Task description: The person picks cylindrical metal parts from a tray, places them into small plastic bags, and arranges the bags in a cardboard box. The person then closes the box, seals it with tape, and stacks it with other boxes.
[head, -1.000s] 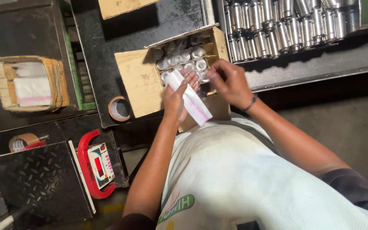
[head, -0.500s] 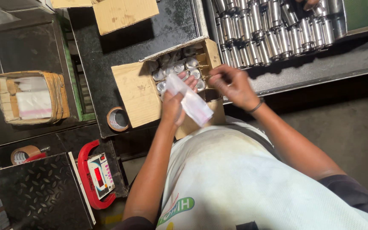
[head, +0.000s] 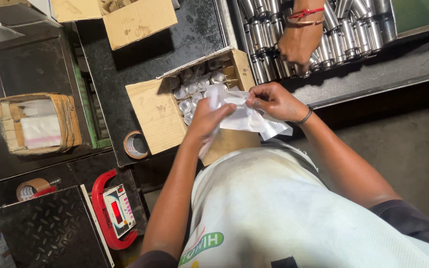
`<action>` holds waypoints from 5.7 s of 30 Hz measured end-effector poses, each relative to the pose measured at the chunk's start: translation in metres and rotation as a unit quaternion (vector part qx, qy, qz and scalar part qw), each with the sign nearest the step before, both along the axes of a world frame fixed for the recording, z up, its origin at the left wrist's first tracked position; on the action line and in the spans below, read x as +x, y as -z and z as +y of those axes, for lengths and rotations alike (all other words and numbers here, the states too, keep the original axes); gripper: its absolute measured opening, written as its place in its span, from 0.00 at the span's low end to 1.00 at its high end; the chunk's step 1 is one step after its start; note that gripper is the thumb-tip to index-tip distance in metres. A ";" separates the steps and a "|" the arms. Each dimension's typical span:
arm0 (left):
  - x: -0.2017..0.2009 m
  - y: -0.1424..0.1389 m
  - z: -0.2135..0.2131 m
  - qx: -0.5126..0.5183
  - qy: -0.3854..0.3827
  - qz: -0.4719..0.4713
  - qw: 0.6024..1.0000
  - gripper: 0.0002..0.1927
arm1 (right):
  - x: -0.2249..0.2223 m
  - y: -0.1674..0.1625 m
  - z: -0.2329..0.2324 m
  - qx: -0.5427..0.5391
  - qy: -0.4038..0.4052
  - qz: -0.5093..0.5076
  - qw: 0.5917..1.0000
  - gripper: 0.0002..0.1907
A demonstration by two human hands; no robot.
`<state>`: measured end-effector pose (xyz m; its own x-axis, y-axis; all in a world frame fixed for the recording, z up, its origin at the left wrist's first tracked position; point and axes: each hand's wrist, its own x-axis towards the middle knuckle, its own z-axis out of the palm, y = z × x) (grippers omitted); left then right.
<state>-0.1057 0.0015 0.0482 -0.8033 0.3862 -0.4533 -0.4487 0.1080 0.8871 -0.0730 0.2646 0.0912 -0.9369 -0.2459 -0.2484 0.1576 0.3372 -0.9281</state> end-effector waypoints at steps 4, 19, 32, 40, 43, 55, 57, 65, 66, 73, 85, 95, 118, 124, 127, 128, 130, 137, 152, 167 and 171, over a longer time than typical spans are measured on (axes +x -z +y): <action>0.009 -0.023 0.027 -0.164 0.002 0.299 0.940 0.10 | 0.011 -0.029 -0.026 0.456 -0.004 0.210 0.865 0.11; 0.022 -0.065 -0.011 -0.205 -0.007 0.229 0.951 0.21 | -0.024 0.103 0.100 0.477 0.207 0.074 0.851 0.27; 0.042 -0.056 0.017 -0.168 0.067 0.404 0.897 0.07 | 0.046 -0.017 -0.028 0.215 -0.067 0.381 0.897 0.21; 0.045 -0.059 0.010 -0.023 0.050 0.169 0.984 0.14 | 0.039 -0.030 -0.051 -0.105 0.062 -0.014 0.992 0.20; 0.060 -0.063 0.008 -0.062 0.021 0.195 0.979 0.14 | 0.044 -0.033 -0.047 -0.048 0.024 0.084 0.995 0.18; 0.058 -0.046 0.012 0.065 -0.007 0.070 0.995 0.10 | 0.038 -0.016 -0.055 -0.114 0.005 0.098 0.989 0.18; 0.048 -0.034 -0.006 0.183 -0.127 -0.013 0.975 0.09 | 0.049 -0.014 -0.054 -0.130 0.021 -0.002 0.991 0.24; 0.061 0.029 -0.050 0.081 -0.222 0.002 0.972 0.13 | 0.055 0.032 -0.066 0.149 0.075 0.076 0.983 0.27; 0.065 0.033 -0.049 0.056 -0.229 0.005 0.972 0.13 | 0.047 0.044 -0.068 0.136 0.013 0.117 0.984 0.26; 0.066 0.037 -0.050 0.134 -0.230 -0.055 0.962 0.14 | 0.005 0.069 -0.064 0.240 0.006 0.066 0.968 0.23; 0.046 0.001 -0.001 0.309 -0.190 -0.186 0.913 0.11 | 0.020 -0.011 -0.082 0.203 -0.025 0.101 0.974 0.10; 0.039 -0.047 0.008 -0.007 0.001 0.036 0.999 0.18 | 0.026 -0.024 -0.058 -0.314 0.028 -0.091 0.945 0.27; 0.038 -0.037 0.029 -0.040 0.026 0.343 0.938 0.14 | 0.034 -0.008 -0.032 0.102 -0.026 0.201 0.974 0.23; 0.021 0.009 0.003 0.228 -0.135 -0.101 0.959 0.12 | 0.030 0.015 -0.044 -0.287 0.057 -0.254 0.922 0.21; 0.027 0.033 -0.021 0.178 -0.114 -0.104 0.972 0.16 | 0.027 0.021 -0.043 0.042 -0.025 -0.062 0.997 0.23; 0.033 0.040 -0.026 0.155 -0.102 -0.089 0.979 0.16 | 0.023 0.021 -0.045 0.231 -0.086 0.047 0.968 0.20; 0.045 0.053 -0.032 0.132 -0.097 -0.069 0.984 0.15 | 0.009 0.020 -0.049 0.438 -0.177 0.152 0.868 0.17; 0.084 0.068 -0.063 0.111 -0.170 -0.091 0.975 0.09 | -0.044 0.038 -0.043 0.240 -0.335 -0.066 0.909 0.22; 0.009 0.043 -0.363 -0.085 -0.342 0.129 0.927 0.06 | 0.006 0.077 -0.106 0.399 -0.003 0.281 0.873 0.25; -0.170 0.119 -0.618 -0.587 -0.223 0.128 0.767 0.35 | 0.032 0.126 -0.119 0.516 0.115 0.276 0.803 0.20; -0.197 0.138 -0.637 -0.658 -0.179 0.243 0.689 0.33 | 0.031 0.127 -0.128 0.441 0.162 0.283 0.836 0.18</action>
<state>-0.3024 -0.6358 -0.0899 -0.9209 -0.3656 0.1351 -0.3399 0.9230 0.1807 -0.0425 0.1367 -0.0358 -0.9479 0.0889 0.3059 -0.0067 0.9545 -0.2980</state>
